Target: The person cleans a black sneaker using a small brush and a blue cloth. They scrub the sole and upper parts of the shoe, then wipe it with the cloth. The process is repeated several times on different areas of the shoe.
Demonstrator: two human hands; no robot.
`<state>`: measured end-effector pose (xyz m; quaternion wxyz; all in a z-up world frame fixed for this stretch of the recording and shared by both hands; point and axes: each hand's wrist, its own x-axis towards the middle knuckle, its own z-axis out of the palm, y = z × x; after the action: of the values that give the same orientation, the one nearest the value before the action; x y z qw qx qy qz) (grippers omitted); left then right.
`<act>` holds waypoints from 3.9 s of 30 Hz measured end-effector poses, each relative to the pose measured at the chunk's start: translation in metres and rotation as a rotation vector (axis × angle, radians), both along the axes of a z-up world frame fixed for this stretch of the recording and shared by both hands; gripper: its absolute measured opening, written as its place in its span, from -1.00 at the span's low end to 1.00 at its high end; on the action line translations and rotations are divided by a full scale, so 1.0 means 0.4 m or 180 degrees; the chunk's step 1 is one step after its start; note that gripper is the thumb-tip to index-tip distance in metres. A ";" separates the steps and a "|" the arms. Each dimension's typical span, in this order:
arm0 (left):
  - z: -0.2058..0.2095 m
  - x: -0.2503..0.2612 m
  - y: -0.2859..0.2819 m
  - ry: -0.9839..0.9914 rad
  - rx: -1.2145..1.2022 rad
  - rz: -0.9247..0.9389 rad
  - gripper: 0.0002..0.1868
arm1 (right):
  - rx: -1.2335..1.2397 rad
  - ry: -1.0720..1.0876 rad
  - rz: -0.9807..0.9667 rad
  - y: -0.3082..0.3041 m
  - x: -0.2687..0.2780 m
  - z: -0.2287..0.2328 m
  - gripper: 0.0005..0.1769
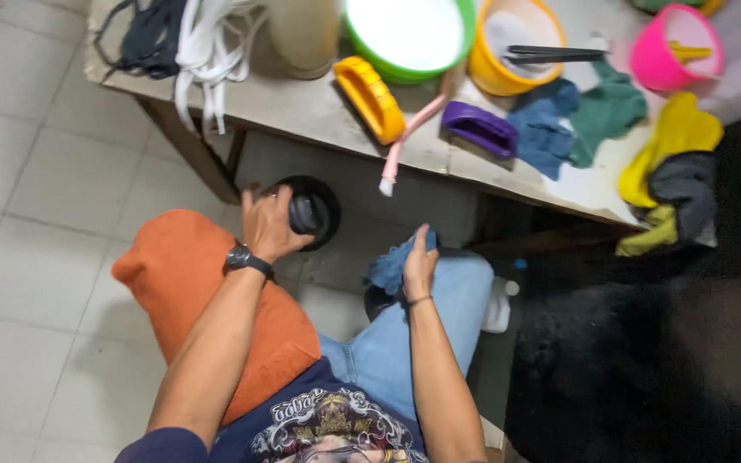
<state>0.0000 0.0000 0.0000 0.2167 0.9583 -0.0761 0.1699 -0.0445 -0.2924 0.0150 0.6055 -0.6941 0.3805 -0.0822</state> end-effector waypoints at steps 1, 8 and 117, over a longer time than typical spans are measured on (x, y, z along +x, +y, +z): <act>0.001 -0.009 0.008 0.0034 0.0018 0.0040 -0.04 | 0.0018 0.0034 0.0040 0.004 0.018 -0.065 -0.36; -0.067 0.005 0.024 0.0155 -0.0410 -0.0247 -0.10 | -0.1016 -0.1185 0.2623 0.300 0.070 0.037 -0.50; 0.370 -0.324 0.141 -0.0705 -0.1071 -0.0395 -0.23 | -0.1582 -0.1951 0.2786 0.431 0.000 0.157 -0.66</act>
<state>-0.1295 0.0565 0.1479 0.3740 0.8775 -0.1290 0.2709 -0.0444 -0.1200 0.0779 0.4847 -0.8522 -0.1644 -0.1083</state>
